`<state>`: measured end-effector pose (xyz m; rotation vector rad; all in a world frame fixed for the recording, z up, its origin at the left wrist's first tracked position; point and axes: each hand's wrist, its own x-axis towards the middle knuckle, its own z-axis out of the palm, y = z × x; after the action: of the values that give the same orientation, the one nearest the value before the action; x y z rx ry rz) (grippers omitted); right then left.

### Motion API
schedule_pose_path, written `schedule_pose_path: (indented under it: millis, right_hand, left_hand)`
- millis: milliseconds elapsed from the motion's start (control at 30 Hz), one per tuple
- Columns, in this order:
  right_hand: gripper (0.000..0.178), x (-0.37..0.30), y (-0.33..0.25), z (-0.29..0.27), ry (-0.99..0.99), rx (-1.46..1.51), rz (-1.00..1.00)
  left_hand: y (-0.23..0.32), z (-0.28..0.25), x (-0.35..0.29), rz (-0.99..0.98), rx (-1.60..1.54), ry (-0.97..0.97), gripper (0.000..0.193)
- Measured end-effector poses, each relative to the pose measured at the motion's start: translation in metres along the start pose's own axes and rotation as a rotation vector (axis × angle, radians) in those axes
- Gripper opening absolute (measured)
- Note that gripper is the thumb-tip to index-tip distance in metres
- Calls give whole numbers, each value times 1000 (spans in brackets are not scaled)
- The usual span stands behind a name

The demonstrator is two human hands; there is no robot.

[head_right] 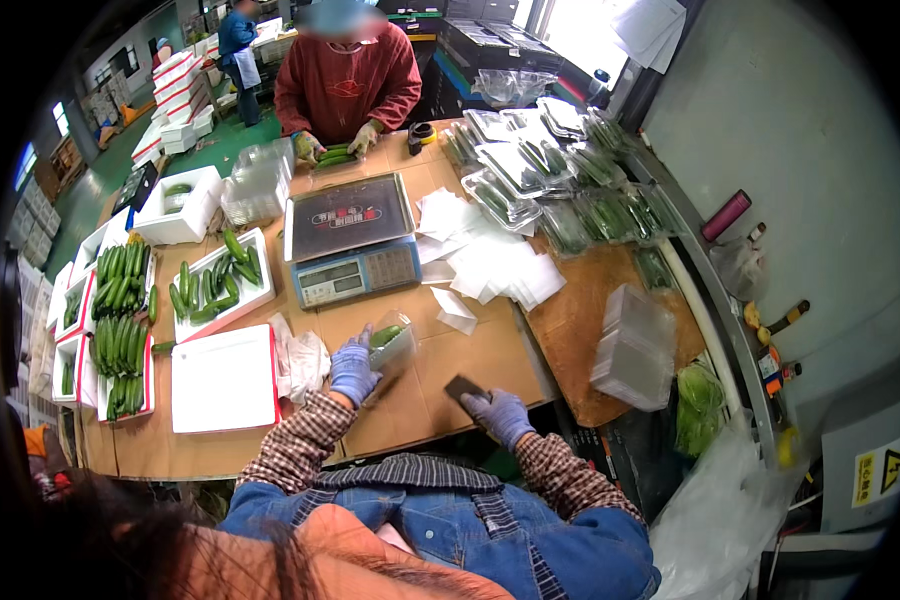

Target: The person places green vegetables into plastic wrap, weighs them on a digital scale, and seals the packages with tape. The person repeats this process multiple times, stacking the finished packages on the table.

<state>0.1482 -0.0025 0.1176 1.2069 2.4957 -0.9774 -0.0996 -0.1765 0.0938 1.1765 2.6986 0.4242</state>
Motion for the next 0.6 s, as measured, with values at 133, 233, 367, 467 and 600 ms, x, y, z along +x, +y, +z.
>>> schedule_pose_path:
  millis: [133,233,367,467,600]
  right_hand:
    - [50,16,2,-1,378,-372,-283]
    - [57,63,62,27,394,-541,-365]
    - [71,65,39,32,561,-474,-281]
    - [68,48,-20,32,254,-289,-187]
    - [67,73,-39,80,-262,62,-84]
  left_hand:
    - [-1,41,-28,168,450,189,93]
    - [-9,73,-57,252,335,47,87]
    - [-13,36,-94,185,-211,128,73]
    - [-44,51,-89,-18,-137,289,73]
    - [-98,96,-86,-217,-505,287,68]
